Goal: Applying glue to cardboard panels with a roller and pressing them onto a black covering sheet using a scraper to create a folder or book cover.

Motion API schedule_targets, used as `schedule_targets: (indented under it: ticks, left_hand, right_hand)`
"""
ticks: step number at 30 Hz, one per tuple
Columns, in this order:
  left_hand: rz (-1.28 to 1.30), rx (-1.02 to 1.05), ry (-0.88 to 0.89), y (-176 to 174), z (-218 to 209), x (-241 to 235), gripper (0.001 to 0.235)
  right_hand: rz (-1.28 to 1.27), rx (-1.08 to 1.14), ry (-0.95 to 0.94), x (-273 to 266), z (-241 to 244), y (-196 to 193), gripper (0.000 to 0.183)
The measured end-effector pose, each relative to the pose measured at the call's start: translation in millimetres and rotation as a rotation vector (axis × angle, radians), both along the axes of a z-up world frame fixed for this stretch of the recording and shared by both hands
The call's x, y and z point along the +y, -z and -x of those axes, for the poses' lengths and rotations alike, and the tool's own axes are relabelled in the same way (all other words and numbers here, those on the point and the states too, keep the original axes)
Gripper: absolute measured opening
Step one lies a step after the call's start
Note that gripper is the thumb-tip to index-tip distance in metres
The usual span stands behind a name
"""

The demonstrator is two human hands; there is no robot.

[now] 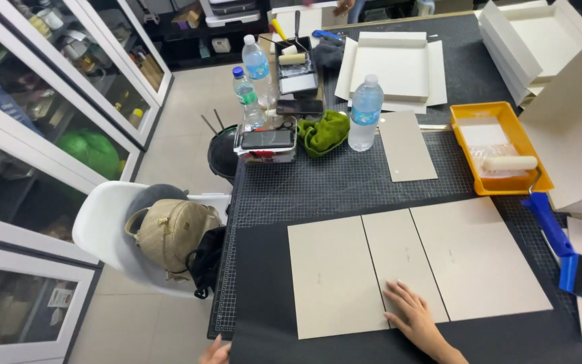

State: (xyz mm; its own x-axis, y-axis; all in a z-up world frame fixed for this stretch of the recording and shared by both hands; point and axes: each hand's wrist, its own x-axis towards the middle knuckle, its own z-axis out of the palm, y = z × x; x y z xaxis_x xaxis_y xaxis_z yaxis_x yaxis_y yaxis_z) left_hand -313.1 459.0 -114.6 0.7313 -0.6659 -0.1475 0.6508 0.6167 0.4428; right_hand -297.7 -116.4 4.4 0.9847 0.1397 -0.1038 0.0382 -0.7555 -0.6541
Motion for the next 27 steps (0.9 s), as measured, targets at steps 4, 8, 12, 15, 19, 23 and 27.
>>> schedule_targets:
  ticks: [4, 8, 12, 15, 19, 23, 27]
  left_hand:
    - [-0.613, 0.804, -0.389, -230.2, -79.6, -118.1, 0.062]
    - [-0.656, 0.326, 0.010, -169.4, -94.6, -80.3, 0.036]
    - [-0.839, -0.011, 0.031, -289.2, -100.0, -122.2, 0.024]
    - [-0.894, -0.242, 0.003, -328.2, -102.4, -146.2, 0.019]
    - [-0.712, -0.575, 0.051, -338.2, -110.1, -173.9, 0.024]
    - [-0.622, -0.647, 0.076, -333.6, -121.5, -196.4, 0.028]
    - [-0.528, -0.627, -0.007, -311.0, -126.9, -201.8, 0.021]
  right_hand:
    - [0.133, -0.139, 0.061, -7.8, -0.3, 48.1, 0.057]
    - [0.257, -0.135, 0.038, 14.9, -1.7, 34.6, 0.056]
    - [0.315, -0.110, 0.055, 28.5, -17.3, 20.0, 0.054]
    - [0.334, -0.041, 0.099, 31.4, -15.7, 14.1, 0.049]
    - [0.365, -0.057, 0.121, 38.4, -10.7, 4.8, 0.045]
    - [0.345, -0.033, 0.139, 32.9, -14.6, 10.7, 0.043]
    - [0.315, -0.058, 0.159, 25.2, -21.8, 8.8, 0.039]
